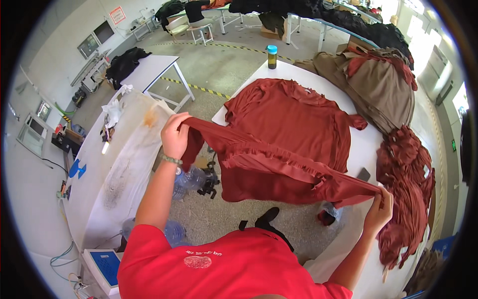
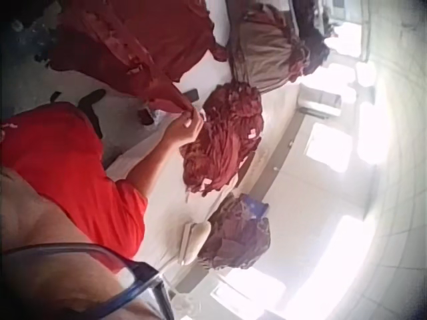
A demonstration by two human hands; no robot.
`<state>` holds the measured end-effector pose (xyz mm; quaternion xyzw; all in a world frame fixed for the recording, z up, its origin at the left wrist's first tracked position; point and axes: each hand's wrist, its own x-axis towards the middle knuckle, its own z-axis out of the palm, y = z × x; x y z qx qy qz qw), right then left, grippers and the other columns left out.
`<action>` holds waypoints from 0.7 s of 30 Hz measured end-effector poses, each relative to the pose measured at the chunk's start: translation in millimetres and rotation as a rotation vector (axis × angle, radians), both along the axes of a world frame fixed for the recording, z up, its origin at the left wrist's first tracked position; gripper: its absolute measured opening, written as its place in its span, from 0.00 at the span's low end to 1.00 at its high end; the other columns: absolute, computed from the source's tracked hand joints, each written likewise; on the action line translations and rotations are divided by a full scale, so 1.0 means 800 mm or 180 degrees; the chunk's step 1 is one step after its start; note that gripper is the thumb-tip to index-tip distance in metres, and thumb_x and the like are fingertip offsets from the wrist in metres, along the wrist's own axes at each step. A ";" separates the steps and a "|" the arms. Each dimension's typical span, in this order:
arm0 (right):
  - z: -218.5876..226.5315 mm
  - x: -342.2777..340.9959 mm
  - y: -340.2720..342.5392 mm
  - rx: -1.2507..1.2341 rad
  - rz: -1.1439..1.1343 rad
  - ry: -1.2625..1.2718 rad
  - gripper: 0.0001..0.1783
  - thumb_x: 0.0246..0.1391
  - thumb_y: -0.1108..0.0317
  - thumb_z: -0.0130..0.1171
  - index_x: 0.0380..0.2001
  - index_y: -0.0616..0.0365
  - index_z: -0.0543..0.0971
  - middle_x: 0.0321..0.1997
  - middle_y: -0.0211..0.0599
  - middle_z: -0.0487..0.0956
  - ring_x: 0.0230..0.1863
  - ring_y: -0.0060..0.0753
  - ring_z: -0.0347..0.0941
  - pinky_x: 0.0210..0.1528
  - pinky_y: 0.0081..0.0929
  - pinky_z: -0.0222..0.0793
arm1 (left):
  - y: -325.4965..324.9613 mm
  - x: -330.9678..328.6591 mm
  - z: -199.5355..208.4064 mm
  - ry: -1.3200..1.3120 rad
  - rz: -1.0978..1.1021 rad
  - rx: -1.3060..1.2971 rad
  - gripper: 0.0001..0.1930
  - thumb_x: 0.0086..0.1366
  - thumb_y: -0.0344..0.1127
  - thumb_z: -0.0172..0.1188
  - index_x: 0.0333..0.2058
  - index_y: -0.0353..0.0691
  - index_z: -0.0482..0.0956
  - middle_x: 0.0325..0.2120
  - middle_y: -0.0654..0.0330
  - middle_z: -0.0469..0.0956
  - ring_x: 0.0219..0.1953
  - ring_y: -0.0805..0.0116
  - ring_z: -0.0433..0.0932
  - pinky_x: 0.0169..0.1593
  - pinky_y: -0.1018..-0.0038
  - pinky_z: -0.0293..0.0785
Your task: Ironing and folding red fabric garments on an industrial pressing table.
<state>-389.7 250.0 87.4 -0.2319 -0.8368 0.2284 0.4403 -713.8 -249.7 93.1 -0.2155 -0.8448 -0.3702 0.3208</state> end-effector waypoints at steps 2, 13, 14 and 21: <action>-0.004 -0.042 0.022 -0.0035 0.0060 -0.0103 0.08 0.58 0.81 0.56 0.40 0.63 0.81 0.37 0.39 0.80 0.40 0.35 0.78 0.46 0.28 0.73 | 0.016 -0.027 0.000 -0.0120 0.0115 -0.0028 0.15 0.57 0.17 0.54 0.41 0.33 0.84 0.43 0.52 0.84 0.47 0.58 0.83 0.53 0.69 0.77; -0.004 -0.250 0.137 -0.0152 -0.0121 -0.0373 0.07 0.56 0.78 0.58 0.38 0.63 0.81 0.33 0.35 0.79 0.32 0.27 0.75 0.38 0.26 0.72 | 0.129 -0.248 0.005 -0.0153 -0.0051 -0.0338 0.12 0.60 0.21 0.58 0.42 0.37 0.84 0.44 0.54 0.83 0.49 0.58 0.82 0.56 0.68 0.74; -0.004 -0.277 0.154 -0.0097 -0.0111 -0.0358 0.06 0.56 0.77 0.58 0.37 0.63 0.81 0.32 0.37 0.79 0.31 0.29 0.74 0.38 0.27 0.72 | 0.150 -0.284 0.004 -0.0225 -0.0074 -0.0429 0.12 0.61 0.22 0.58 0.42 0.37 0.84 0.44 0.54 0.83 0.48 0.57 0.82 0.56 0.68 0.75; -0.045 -0.461 0.274 0.0065 -0.0334 -0.1007 0.07 0.54 0.71 0.61 0.34 0.65 0.82 0.29 0.45 0.80 0.30 0.34 0.77 0.38 0.28 0.73 | 0.305 -0.527 -0.042 -0.0965 -0.0443 -0.0627 0.09 0.60 0.26 0.63 0.40 0.38 0.85 0.44 0.52 0.83 0.49 0.51 0.82 0.53 0.68 0.76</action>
